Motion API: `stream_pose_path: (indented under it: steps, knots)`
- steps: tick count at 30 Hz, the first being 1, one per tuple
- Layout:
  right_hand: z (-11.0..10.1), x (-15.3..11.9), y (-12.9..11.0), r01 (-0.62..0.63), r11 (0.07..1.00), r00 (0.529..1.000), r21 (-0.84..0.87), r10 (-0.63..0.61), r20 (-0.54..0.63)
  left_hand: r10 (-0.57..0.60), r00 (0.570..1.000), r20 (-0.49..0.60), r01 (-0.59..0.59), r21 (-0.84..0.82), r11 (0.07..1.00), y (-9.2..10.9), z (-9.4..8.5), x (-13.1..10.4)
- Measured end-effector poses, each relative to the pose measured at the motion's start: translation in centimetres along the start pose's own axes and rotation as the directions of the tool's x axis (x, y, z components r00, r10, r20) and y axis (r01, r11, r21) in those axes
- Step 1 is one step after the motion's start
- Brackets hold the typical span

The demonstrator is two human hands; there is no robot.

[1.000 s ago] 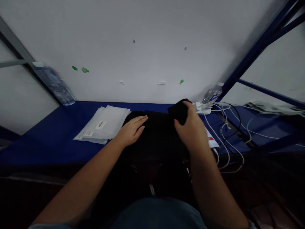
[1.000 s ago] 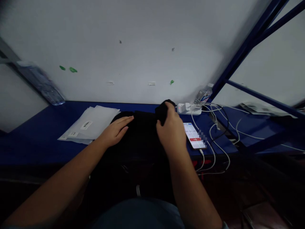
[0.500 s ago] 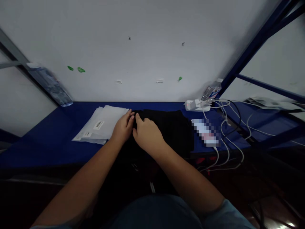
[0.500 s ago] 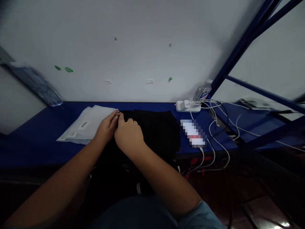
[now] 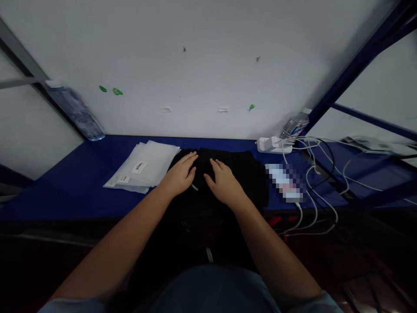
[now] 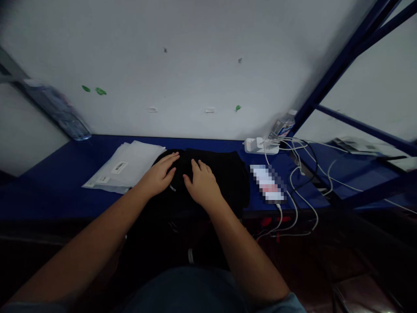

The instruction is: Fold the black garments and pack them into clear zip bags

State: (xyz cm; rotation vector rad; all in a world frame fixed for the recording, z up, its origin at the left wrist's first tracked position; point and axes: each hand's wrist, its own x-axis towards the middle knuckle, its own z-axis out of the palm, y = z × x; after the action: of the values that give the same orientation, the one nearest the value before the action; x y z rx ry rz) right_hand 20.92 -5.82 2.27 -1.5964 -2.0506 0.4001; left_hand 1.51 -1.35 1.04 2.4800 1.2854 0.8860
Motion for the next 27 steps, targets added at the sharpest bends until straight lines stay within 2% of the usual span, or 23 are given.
stream_pose_path:
  steps: [4, 6, 9, 12, 20, 27]
  knots:
    - [-0.7, 1.0, 0.6, -0.194, 0.978, 0.979, 0.079, 0.198, -0.051, 0.015, 1.0, -0.027, -0.016, -0.045, 0.999, -0.1, -0.2, -0.1]
    - [-1.1, 1.3, 1.2, -0.235, 0.961, 0.968, 0.146, 0.244, -0.048, 0.017, 0.999, -0.035, -0.02, -0.065, 0.998, -0.1, -0.2, -0.1]
    - [-1.6, 1.5, 1.7, -0.185, 0.946, 0.974, 0.268, 0.212, -0.075, 0.023, 0.999, -0.03, -0.026, -0.089, 0.996, 0.0, -0.2, -0.2]
    - [-1.9, 1.4, 1.9, -0.178, 0.916, 0.962, 0.359, 0.238, -0.133, 0.024, 1.0, -0.008, -0.025, -0.106, 0.994, 0.1, -0.3, -0.3]
    - [-1.2, 1.5, 1.6, -0.244, 0.835, 0.95, 0.493, 0.309, -0.053, 0.143, 0.974, 0.177, -0.133, -0.071, 0.989, -0.1, -0.8, -0.4]
    - [-1.0, 1.2, 2.2, -0.244, 0.721, 0.934, 0.649, 0.354, -0.043, 0.181, 0.967, 0.181, -0.182, -0.011, 0.983, 0.8, -1.3, -0.6]
